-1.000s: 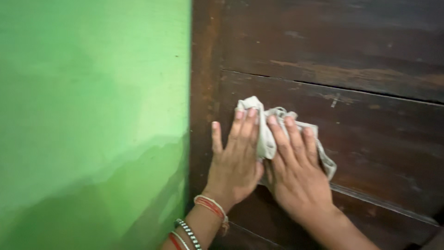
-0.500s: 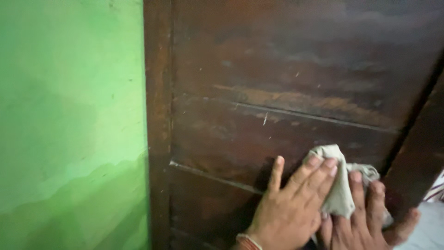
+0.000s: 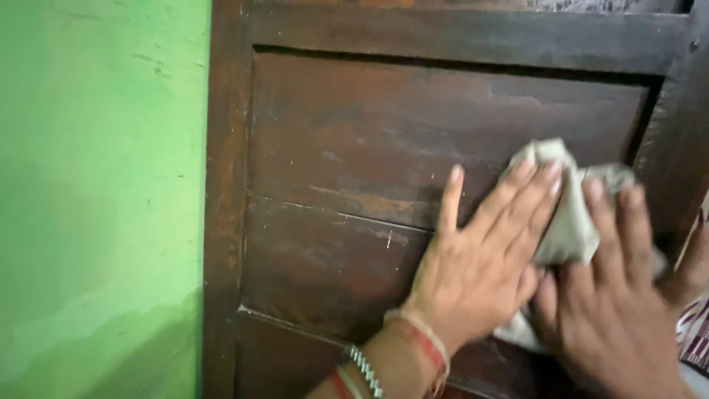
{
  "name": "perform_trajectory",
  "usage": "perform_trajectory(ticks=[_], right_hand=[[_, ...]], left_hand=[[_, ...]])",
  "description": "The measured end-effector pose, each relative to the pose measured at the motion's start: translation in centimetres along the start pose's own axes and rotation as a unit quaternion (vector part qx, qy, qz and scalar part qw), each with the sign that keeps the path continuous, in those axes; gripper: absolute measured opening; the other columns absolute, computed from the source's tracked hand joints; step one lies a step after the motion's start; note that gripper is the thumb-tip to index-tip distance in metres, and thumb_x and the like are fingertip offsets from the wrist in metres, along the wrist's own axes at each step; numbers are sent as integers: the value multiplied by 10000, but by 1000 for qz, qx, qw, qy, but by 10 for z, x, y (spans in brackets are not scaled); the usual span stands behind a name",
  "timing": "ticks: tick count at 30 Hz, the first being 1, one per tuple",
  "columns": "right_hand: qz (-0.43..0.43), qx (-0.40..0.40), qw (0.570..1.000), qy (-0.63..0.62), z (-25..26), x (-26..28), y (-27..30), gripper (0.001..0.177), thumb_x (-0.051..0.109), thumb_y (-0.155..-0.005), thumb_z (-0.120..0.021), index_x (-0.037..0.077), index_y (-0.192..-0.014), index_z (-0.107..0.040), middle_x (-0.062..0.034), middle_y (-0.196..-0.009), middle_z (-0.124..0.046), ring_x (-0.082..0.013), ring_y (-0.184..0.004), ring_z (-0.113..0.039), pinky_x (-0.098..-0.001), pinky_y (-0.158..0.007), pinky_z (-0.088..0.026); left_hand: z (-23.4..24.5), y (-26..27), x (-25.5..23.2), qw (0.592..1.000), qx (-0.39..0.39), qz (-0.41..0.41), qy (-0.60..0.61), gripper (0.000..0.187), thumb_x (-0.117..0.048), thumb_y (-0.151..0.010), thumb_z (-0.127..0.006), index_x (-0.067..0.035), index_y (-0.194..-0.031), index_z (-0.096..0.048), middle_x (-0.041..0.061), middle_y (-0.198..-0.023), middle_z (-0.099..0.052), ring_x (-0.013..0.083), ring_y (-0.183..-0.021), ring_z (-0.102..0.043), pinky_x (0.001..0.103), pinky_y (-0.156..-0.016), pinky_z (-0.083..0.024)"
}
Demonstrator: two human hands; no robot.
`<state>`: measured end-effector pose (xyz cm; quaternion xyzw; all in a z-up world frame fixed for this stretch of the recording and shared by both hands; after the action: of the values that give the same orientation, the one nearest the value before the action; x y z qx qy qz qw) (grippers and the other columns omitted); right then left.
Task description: The person wipes the surface of a wooden cabinet with a white cloth. They move the cloth across the front panels and top edge of the cabinet, repeatedly rubbing the wood surface.
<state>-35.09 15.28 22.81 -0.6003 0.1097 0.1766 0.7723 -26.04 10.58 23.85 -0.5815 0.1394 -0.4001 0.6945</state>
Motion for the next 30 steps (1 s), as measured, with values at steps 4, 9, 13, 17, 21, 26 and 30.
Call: perform_trajectory(ticks=[4, 9, 13, 17, 21, 26, 30], right_hand=[[24, 4, 995, 97, 13, -8, -61, 675, 338, -1035, -412, -166, -1485, -423, -392, -1623, -318, -563, -1540, -198, -772, -1138, -113], [39, -3, 995, 91, 11, -8, -83, 749, 349, -1011, -422, -231, -1480, -360, -471, -1577, -273, -627, -1509, -173, -758, -1131, -164], [34, -12, 998, 52, 6, 1, -88, 756, 372, -1045, -383, -226, -1503, -327, -476, -1573, -245, -629, -1508, -141, -746, -1188, -120], [29, 3, 999, 17, -13, 12, -105, 809, 432, -1070, -304, -210, -1555, -223, -432, -1641, -133, -537, -1544, -29, -688, -1235, -32], [33, 21, 999, -12, -50, 29, -124, 820, 460, -1065, -248, -166, -1589, -168, -330, -1702, -62, -405, -1585, 51, -591, -1266, 37], [55, 34, 997, 30, -93, 73, -154, 751, 415, -1020, -302, -124, -1543, -293, -267, -1704, -137, -364, -1604, -4, -526, -1291, 30], [100, 49, 979, 171, -125, 132, -190, 704, 443, -1007, -344, -16, -1538, -398, -164, -1708, -209, -306, -1596, -68, -493, -1276, 31]], left_hand=[[9, -51, 20, 996, 7, -4, -87, 778, -414, -1029, -498, -126, -1700, -231, -20, -1768, -126, 150, -1647, -90, 624, -1325, -6], [14, -65, 39, 993, 17, -31, -112, 767, -436, -1079, -495, -183, -1727, -175, -80, -1778, -94, 118, -1658, -67, 642, -1325, 49], [18, -62, 49, 995, 12, -39, -95, 759, -418, -1091, -504, -207, -1737, -166, -90, -1790, -86, 107, -1673, -62, 633, -1344, 50], [19, -54, 76, 992, 33, -38, -115, 785, -456, -1067, -504, -186, -1721, -165, -73, -1774, -77, 123, -1653, -53, 644, -1313, 53], [30, -37, 114, 992, 19, -16, -125, 780, -420, -1015, -512, -153, -1690, -227, -44, -1749, -91, 143, -1627, -54, 660, -1291, 49], [46, -5, 174, 987, 7, 43, -155, 747, -394, -1006, -503, -56, -1642, -307, 7, -1741, -100, 166, -1614, -46, 672, -1265, 58], [52, 23, 233, 964, 51, 114, -233, 716, -401, -1012, -477, -1, -1581, -306, 57, -1741, -89, 177, -1603, -45, 676, -1223, 69]])
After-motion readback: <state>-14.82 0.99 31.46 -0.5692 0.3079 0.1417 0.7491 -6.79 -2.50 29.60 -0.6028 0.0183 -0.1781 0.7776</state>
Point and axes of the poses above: each hand's wrist, its own y-axis away from the middle knuckle, its own z-axis out of the back of the hand, x = y × z, the point moved 9 cm from there along -y, towards the middle knuckle
